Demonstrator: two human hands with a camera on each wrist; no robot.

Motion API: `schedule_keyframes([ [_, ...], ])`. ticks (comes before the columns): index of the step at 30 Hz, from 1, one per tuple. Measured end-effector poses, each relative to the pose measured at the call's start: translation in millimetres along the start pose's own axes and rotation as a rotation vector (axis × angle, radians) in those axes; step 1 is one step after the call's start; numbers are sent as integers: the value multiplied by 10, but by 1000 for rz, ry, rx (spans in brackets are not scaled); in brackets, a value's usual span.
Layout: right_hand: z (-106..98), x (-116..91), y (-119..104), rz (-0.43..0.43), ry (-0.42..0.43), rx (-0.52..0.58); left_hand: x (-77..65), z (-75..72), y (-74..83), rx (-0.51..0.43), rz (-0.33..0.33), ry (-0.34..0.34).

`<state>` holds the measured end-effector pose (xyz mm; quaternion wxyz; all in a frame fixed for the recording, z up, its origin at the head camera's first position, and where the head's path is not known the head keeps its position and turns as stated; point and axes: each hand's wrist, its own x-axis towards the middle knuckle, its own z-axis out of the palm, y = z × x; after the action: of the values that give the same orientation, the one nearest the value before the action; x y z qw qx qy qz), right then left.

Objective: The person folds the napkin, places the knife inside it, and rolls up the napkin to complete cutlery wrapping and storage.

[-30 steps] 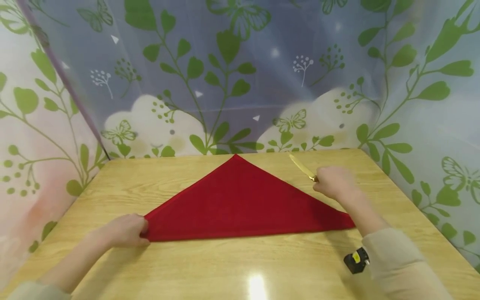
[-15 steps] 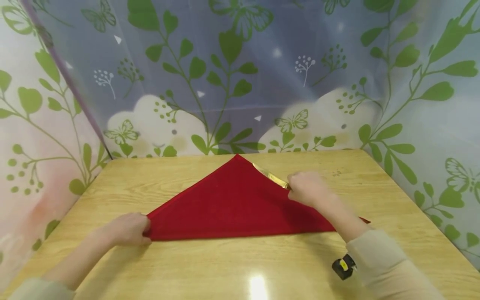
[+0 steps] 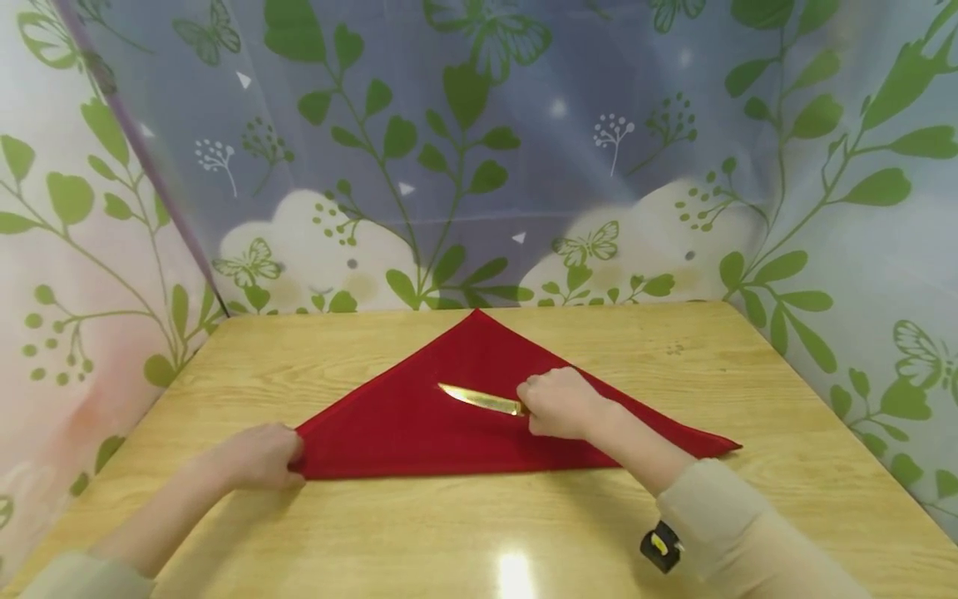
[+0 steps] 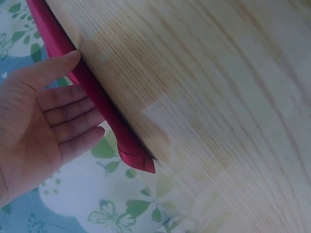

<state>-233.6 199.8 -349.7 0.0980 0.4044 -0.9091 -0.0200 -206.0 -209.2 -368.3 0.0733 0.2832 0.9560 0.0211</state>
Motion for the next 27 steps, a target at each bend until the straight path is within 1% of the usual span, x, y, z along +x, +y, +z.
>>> schedule_keyframes([
  [6, 122, 83, -136, -100, 22, -16, -7, 20, 8, 4, -8, -12],
  [11, 199, 145, -233, -161, -7, -27, -6, 13, 24, 8, -11, -15],
  [15, 257, 182, -282, -203, -43, -75, 1, 0, 37, 29, -6, -9],
  [19, 309, 193, -308, -223, -81, -103, 5, -5, 43, 43, -17, -15],
  [22, 326, 193, -322, -217, -113, -106, 10, -5, 41, 45, -22, -13],
  [27, 329, 202, -337, -226, -126, -116, 15, 4, 24, 61, -3, 5],
])
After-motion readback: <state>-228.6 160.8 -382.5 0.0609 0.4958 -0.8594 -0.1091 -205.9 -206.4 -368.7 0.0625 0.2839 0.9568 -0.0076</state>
